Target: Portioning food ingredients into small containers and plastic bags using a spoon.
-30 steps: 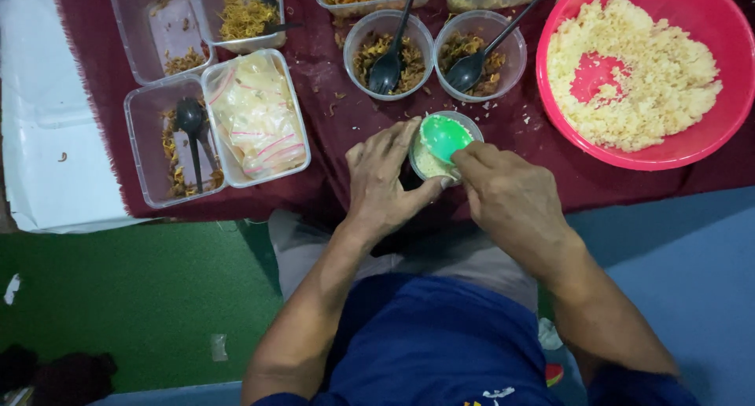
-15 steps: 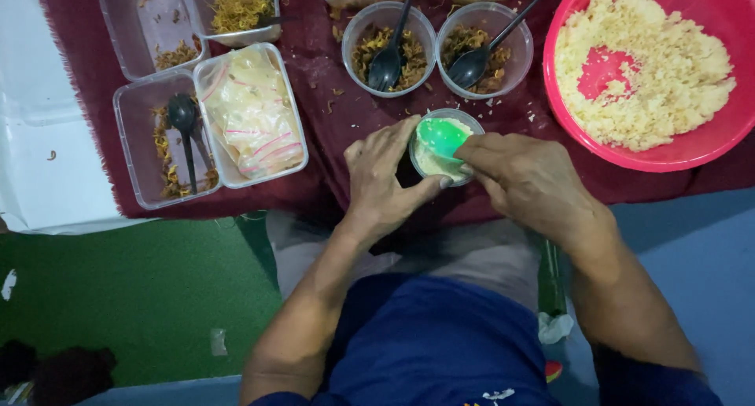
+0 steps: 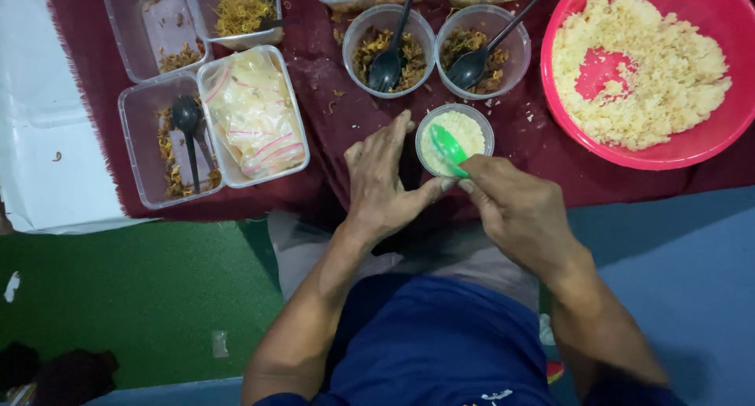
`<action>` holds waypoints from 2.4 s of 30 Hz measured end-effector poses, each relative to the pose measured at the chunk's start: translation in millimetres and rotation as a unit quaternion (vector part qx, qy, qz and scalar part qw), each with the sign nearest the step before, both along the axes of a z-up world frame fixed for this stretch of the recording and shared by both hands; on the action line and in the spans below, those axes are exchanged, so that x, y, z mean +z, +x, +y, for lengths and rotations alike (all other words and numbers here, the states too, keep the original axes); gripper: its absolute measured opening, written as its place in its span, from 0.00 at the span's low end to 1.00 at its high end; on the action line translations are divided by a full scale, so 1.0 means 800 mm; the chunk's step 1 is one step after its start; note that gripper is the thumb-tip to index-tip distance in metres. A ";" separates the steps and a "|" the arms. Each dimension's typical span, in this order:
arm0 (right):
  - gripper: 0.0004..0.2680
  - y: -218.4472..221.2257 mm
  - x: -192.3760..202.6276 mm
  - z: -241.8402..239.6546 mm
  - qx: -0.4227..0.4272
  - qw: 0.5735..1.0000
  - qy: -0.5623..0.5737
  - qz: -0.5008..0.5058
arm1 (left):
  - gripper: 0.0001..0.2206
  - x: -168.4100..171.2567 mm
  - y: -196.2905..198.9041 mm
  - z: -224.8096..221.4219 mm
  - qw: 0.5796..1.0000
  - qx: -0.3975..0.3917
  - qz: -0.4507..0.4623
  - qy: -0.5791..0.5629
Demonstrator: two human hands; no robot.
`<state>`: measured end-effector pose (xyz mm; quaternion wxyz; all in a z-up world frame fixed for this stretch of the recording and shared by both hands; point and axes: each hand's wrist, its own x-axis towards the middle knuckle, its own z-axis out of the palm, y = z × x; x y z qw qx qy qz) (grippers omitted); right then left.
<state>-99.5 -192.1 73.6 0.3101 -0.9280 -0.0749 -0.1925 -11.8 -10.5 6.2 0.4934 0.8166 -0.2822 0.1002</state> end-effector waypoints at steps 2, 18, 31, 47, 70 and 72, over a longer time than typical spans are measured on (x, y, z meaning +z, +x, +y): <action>0.06 -0.001 0.002 -0.009 -0.008 1.000 -0.023 -0.009 | 0.46 0.001 0.001 0.001 1.000 -0.002 0.004 0.008; 0.06 0.011 0.016 -0.025 0.010 0.996 -0.074 -0.057 | 0.53 0.006 -0.007 -0.021 0.997 0.063 0.010 0.037; 0.06 0.040 -0.001 -0.048 0.051 0.964 -0.263 -0.002 | 0.45 0.002 0.001 -0.020 0.999 0.033 0.013 0.039; 0.03 0.071 0.013 -0.066 0.130 0.945 -0.297 0.039 | 0.43 -0.011 0.008 -0.020 0.999 0.005 0.036 -0.009; 0.04 0.021 0.000 -0.037 0.048 0.998 0.014 -0.028 | 0.52 -0.001 -0.002 -0.018 0.999 0.009 0.036 -0.028; 0.04 0.022 0.013 -0.039 0.046 0.997 -0.050 -0.021 | 0.50 -0.003 -0.003 -0.018 0.999 0.023 0.033 -0.012</action>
